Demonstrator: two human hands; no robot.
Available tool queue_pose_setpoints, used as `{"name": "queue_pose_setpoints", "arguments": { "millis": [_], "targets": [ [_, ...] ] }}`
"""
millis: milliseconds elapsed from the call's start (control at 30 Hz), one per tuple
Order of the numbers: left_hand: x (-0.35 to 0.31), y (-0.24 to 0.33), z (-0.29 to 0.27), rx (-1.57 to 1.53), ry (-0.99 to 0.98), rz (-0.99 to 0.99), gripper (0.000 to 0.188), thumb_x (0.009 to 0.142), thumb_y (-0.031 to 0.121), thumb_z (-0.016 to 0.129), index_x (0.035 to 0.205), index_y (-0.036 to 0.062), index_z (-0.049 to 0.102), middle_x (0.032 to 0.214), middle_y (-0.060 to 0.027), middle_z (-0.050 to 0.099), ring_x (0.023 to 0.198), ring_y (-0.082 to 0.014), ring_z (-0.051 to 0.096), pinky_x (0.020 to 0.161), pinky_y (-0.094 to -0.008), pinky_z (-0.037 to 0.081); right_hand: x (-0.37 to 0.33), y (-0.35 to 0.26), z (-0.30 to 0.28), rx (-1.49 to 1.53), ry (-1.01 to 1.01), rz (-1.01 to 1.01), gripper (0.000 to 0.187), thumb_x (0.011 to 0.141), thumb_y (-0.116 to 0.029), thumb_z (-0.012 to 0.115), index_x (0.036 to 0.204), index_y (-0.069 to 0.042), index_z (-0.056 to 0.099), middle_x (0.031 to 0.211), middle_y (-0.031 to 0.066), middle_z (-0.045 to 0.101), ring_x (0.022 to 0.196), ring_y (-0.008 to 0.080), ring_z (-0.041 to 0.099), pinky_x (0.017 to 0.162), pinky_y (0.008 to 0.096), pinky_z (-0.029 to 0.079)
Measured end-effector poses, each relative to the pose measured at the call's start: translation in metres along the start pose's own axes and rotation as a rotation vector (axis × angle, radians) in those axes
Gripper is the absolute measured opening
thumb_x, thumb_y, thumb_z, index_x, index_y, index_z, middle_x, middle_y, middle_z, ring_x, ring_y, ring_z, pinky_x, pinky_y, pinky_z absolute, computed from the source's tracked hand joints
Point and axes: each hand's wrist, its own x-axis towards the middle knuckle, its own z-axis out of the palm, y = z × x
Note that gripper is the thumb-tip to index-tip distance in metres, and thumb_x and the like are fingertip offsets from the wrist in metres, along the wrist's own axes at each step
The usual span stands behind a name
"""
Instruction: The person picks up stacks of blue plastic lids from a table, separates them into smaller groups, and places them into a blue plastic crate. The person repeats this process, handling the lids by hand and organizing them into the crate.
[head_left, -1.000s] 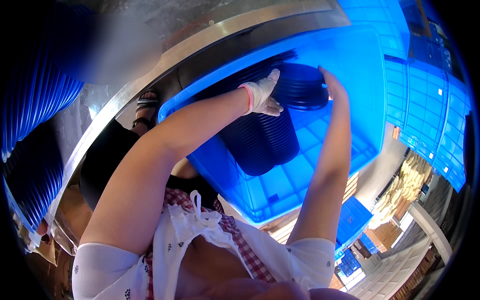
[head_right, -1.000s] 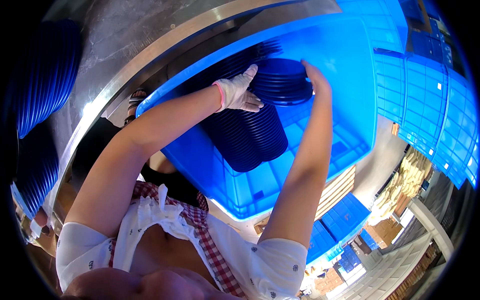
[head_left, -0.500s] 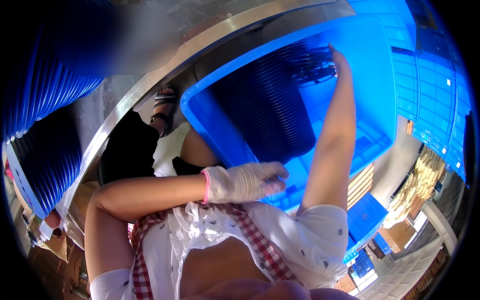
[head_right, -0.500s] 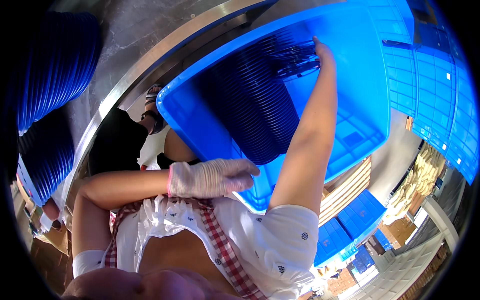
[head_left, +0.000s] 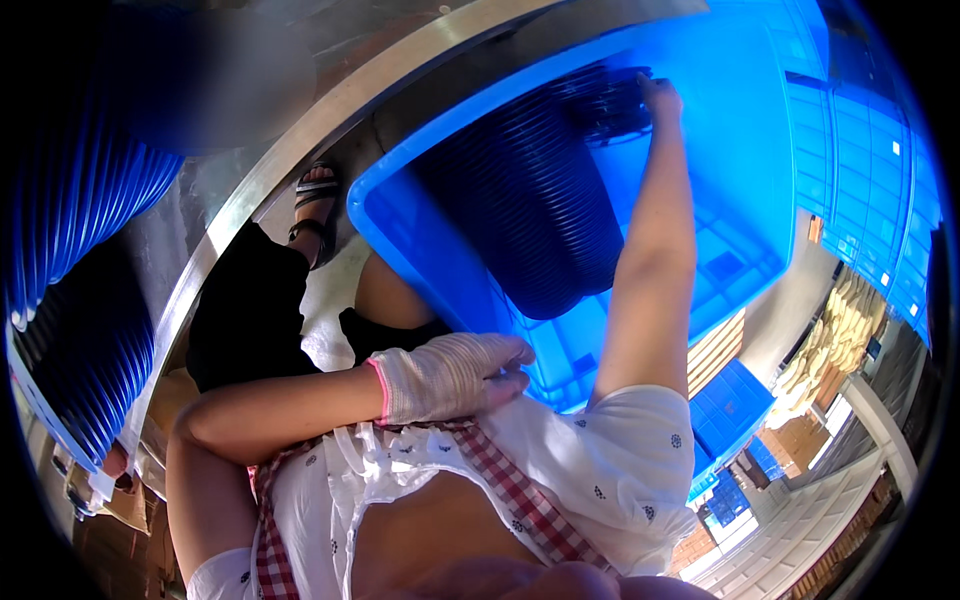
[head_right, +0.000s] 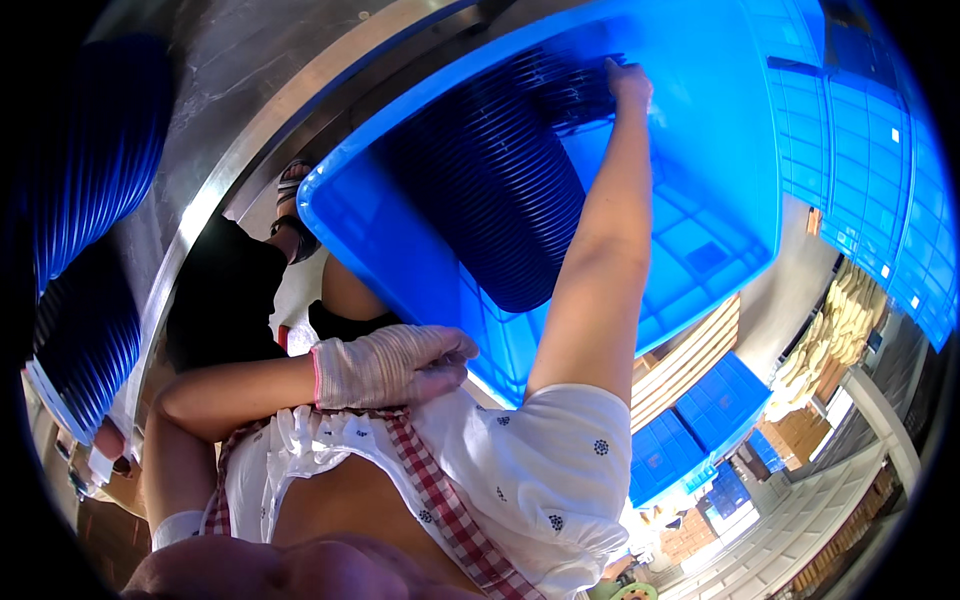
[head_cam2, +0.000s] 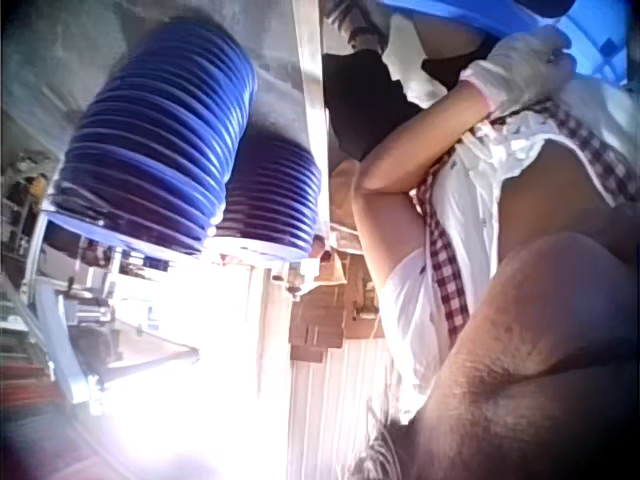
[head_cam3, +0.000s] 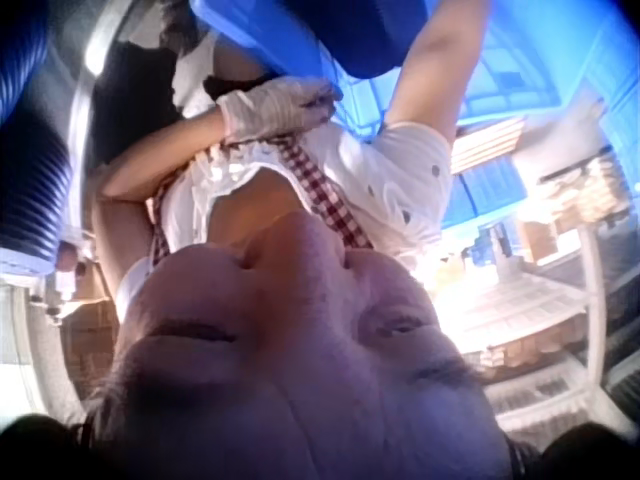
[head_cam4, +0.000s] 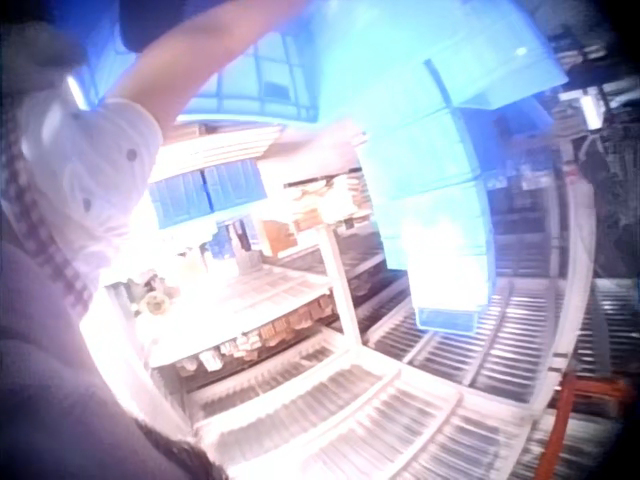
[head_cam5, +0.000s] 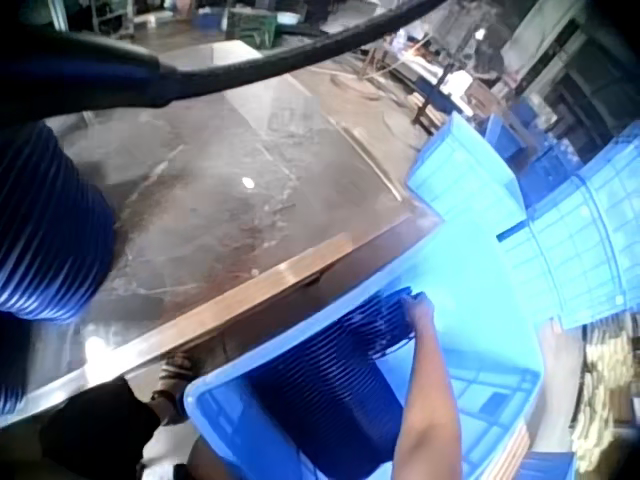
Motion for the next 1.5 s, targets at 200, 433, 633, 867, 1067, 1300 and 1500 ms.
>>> {"name": "queue_pose_setpoints", "arguments": {
  "millis": [200, 433, 633, 867, 1067, 1300, 1500],
  "targets": [
    [0.001, 0.001, -0.004, 0.092, 0.035, -0.021, 0.034, 0.092, 0.016, 0.06, 0.122, 0.0016, 0.056, 0.111, -0.0182, 0.064, 0.103, -0.0309, 0.064, 0.092, -0.0357, 0.05, -0.01, 0.003, 0.01, 0.115, 0.176, -0.027, 0.074, 0.082, -0.066, 0.056, 0.141, -0.021, 0.046, 0.14, 0.0223, 0.047, 0.129, 0.04, 0.047, 0.105, 0.0513, 0.038],
    [0.002, 0.0, -0.007, 0.102, 0.003, -0.032, 0.035, 0.094, 0.02, 0.058, 0.122, -0.0002, 0.055, 0.112, -0.0198, 0.064, 0.103, -0.0316, 0.064, 0.09, -0.0372, 0.051, -0.025, 0.002, 0.01, 0.09, 0.032, -0.157, 0.058, 0.086, -0.066, 0.049, 0.127, -0.027, 0.061, 0.13, 0.0173, 0.059, 0.127, 0.034, 0.05, 0.103, 0.0486, 0.041],
    [0.0, -0.005, -0.003, 0.105, 0.018, -0.008, 0.033, 0.094, 0.026, 0.057, 0.117, 0.0022, 0.056, 0.111, -0.0191, 0.064, 0.101, -0.0345, 0.063, 0.087, -0.0412, 0.051, -0.049, 0.006, -0.012, 0.157, 0.1, -0.108, 0.054, 0.085, -0.061, 0.054, 0.127, -0.028, 0.06, 0.135, 0.0158, 0.056, 0.121, 0.0355, 0.054, 0.098, 0.0483, 0.044],
    [-0.003, 0.0, -0.008, 0.144, 0.046, -0.013, 0.034, 0.091, 0.016, 0.061, 0.122, 0.0016, 0.056, 0.108, -0.0178, 0.065, 0.1, -0.029, 0.065, 0.089, -0.0365, 0.051, -0.029, -0.009, 0.029, 0.264, 0.109, -0.203, 0.053, 0.087, -0.045, 0.052, 0.133, -0.019, 0.055, 0.118, 0.0227, 0.063, 0.111, 0.037, 0.061, 0.098, 0.043, 0.046],
    [-0.005, 0.0, -0.008, 0.139, 0.026, -0.048, 0.034, 0.09, 0.015, 0.061, 0.121, 0.0013, 0.056, 0.106, -0.0174, 0.064, 0.099, -0.0288, 0.064, 0.089, -0.036, 0.051, -0.061, -0.027, 0.003, 0.254, 0.14, -0.021, 0.046, 0.087, -0.035, 0.05, 0.128, -0.015, 0.057, 0.118, 0.0237, 0.064, 0.111, 0.038, 0.061, 0.094, 0.0448, 0.048],
    [-0.005, 0.0, -0.008, 0.144, 0.02, -0.051, 0.035, 0.09, 0.015, 0.061, 0.121, 0.001, 0.056, 0.102, -0.0169, 0.064, 0.095, -0.0292, 0.063, 0.087, -0.0362, 0.05, -0.063, -0.038, 0.003, 0.135, 0.117, 0.047, 0.045, 0.085, -0.035, 0.053, 0.122, -0.008, 0.057, 0.122, 0.0216, 0.062, 0.114, 0.0386, 0.06, 0.094, 0.0476, 0.048],
    [-0.006, 0.003, -0.01, 0.18, 0.024, -0.057, 0.035, 0.089, 0.014, 0.063, 0.122, 0.0014, 0.056, 0.102, -0.0167, 0.063, 0.096, -0.029, 0.063, 0.086, -0.0362, 0.05, -0.055, -0.029, 0.004, 0.243, 0.189, -0.029, 0.045, 0.084, -0.035, 0.056, 0.117, -0.005, 0.059, 0.118, 0.0245, 0.063, 0.111, 0.0398, 0.06, 0.094, 0.0471, 0.049]
  ]
}}
